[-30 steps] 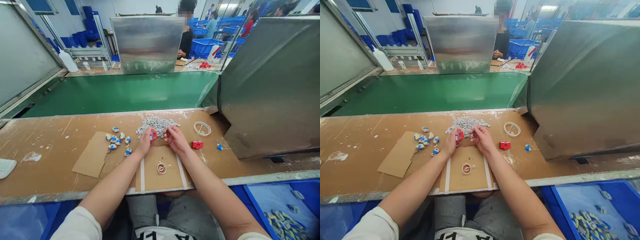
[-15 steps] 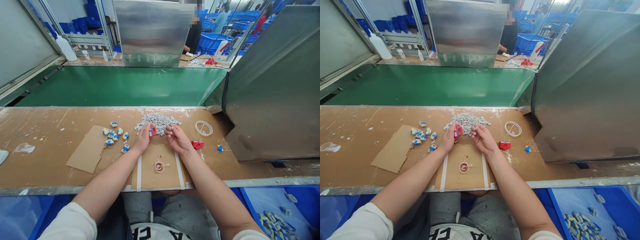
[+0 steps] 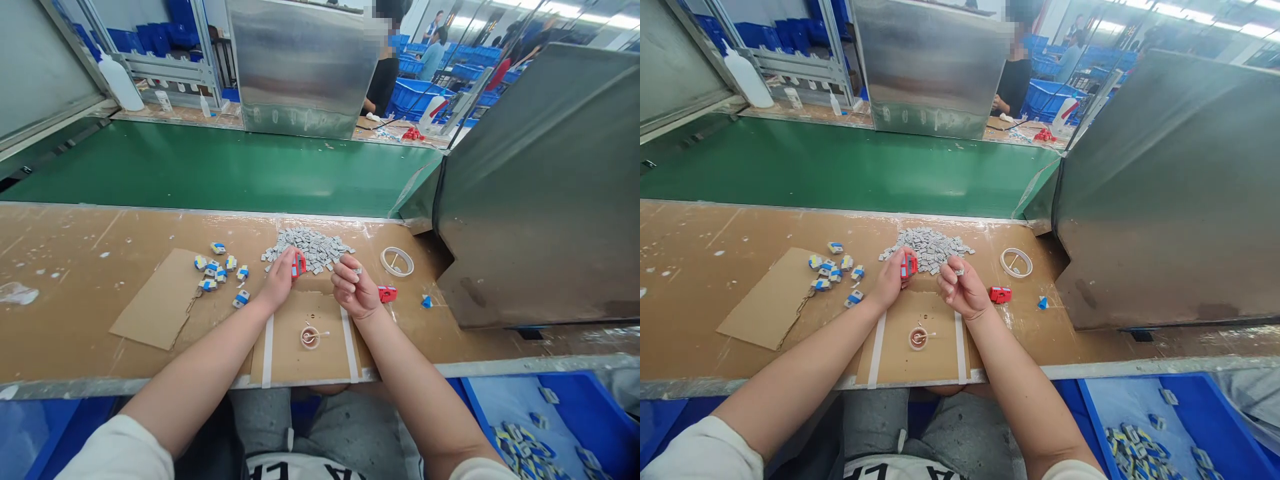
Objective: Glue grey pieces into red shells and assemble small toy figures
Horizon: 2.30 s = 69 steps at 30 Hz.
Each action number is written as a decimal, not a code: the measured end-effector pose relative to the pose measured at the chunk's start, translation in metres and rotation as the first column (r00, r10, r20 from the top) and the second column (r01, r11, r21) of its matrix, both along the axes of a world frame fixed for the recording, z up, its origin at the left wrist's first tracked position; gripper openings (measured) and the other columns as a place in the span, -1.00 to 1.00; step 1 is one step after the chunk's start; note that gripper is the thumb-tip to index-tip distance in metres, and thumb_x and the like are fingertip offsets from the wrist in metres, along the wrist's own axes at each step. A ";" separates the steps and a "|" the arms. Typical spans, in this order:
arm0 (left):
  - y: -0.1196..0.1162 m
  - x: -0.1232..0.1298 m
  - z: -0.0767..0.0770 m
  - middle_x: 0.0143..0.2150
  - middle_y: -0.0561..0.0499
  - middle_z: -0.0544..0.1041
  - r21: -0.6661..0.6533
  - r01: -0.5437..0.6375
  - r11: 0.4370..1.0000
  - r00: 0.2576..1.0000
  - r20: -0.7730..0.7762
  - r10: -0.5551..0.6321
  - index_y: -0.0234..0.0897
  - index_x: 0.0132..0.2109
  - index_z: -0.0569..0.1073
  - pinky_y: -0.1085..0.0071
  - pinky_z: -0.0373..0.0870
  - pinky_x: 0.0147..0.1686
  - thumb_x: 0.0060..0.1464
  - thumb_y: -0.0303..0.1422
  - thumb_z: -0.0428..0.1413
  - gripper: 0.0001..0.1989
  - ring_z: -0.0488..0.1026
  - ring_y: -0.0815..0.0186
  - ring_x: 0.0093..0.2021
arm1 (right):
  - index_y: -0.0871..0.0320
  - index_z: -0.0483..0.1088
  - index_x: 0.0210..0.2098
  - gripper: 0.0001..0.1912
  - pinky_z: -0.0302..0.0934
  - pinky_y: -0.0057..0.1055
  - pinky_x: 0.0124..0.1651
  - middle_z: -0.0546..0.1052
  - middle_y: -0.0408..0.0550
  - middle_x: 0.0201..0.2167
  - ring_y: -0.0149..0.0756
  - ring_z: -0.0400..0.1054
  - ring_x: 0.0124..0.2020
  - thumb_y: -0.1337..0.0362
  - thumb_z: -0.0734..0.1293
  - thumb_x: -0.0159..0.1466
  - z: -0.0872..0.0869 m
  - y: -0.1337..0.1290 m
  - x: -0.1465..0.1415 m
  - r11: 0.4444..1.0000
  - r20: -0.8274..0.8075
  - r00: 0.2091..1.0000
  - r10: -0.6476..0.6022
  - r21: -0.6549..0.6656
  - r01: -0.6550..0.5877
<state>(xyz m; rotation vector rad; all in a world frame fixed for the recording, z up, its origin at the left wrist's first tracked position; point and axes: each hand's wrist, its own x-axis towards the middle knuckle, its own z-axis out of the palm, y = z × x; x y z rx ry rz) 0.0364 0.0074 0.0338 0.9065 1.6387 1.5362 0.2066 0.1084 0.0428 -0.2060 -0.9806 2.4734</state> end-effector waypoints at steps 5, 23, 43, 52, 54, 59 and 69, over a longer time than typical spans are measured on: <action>-0.001 0.000 0.001 -0.40 0.07 0.35 0.039 0.031 0.999 0.999 0.038 -0.033 -0.19 -0.15 0.38 0.47 0.22 -0.50 0.42 0.04 -0.16 -0.56 0.24 0.38 -0.49 | 0.04 0.13 -0.36 -0.48 0.13 -0.72 -0.66 0.17 -0.34 -0.53 -0.49 -0.09 -0.60 0.13 0.60 0.24 0.003 -0.001 -0.001 0.997 -0.106 0.992 0.065 -0.024 -0.068; -0.003 0.001 0.005 -0.33 0.01 0.48 0.064 -0.007 0.998 0.986 -0.166 0.018 -0.19 -0.18 0.39 0.36 0.42 -0.31 0.47 -0.06 -0.19 -0.59 0.41 0.29 -0.35 | 0.03 0.46 -0.25 -0.55 0.26 -0.53 -0.56 0.45 -0.25 -0.47 -0.48 0.21 -0.56 -0.03 0.66 0.08 -0.010 0.004 -0.018 0.956 0.097 0.972 -0.215 0.225 0.189; -0.010 -0.002 0.009 -0.36 0.07 0.45 0.029 0.064 0.998 0.903 -0.428 -0.045 -0.16 -0.14 0.38 0.33 0.25 -0.25 0.49 -0.05 -0.18 -0.62 0.39 0.28 -0.35 | 0.13 0.57 -0.31 -0.71 0.31 -0.47 -0.46 0.51 -0.17 -0.48 -0.46 0.33 -0.55 0.04 0.56 0.24 -0.013 -0.010 -0.026 0.754 0.211 0.857 -0.469 0.602 0.265; -0.009 -0.004 0.007 -0.36 0.06 0.46 -0.048 0.056 0.997 0.847 -0.527 -0.073 -0.14 -0.13 0.38 0.33 0.25 -0.23 0.48 -0.05 -0.17 -0.63 0.41 0.23 -0.32 | 0.13 0.56 -0.30 -0.63 0.31 -0.48 -0.54 0.53 -0.12 -0.43 -0.43 0.32 -0.52 -0.07 0.54 0.25 -0.007 -0.020 -0.028 0.691 0.229 0.825 -0.517 0.680 0.245; -0.009 -0.005 0.007 -0.35 0.05 0.46 -0.044 0.054 0.998 0.838 -0.541 -0.069 -0.14 -0.13 0.38 0.34 0.24 -0.25 0.48 -0.06 -0.17 -0.63 0.40 0.24 -0.33 | 0.12 0.57 -0.28 -0.66 0.37 -0.47 -0.49 0.56 -0.09 -0.36 -0.41 0.37 -0.48 -0.03 0.54 0.26 -0.009 -0.021 -0.028 0.664 0.215 0.811 -0.544 0.701 0.259; -0.008 -0.004 0.008 -0.34 0.05 0.46 -0.052 0.047 0.998 0.834 -0.547 -0.068 -0.15 -0.13 0.39 0.35 0.24 -0.25 0.49 -0.08 -0.17 -0.64 0.40 0.25 -0.33 | 0.08 0.58 -0.24 -0.82 0.42 -0.40 -0.34 0.60 -0.07 -0.28 -0.34 0.46 -0.35 0.11 0.49 0.35 -0.010 -0.021 -0.026 0.513 0.093 0.800 -0.592 0.810 0.285; -0.006 -0.004 0.003 -0.35 0.02 0.44 -0.053 0.036 0.998 0.814 -0.577 -0.060 -0.15 -0.18 0.33 0.32 0.28 -0.19 0.51 -0.11 -0.20 -0.65 0.41 0.22 -0.32 | 0.05 0.53 -0.21 -0.84 0.40 -0.24 -0.10 0.62 0.01 -0.26 -0.20 0.50 -0.22 0.26 0.31 0.47 -0.006 -0.025 -0.025 0.086 -0.111 0.771 -0.627 0.974 0.210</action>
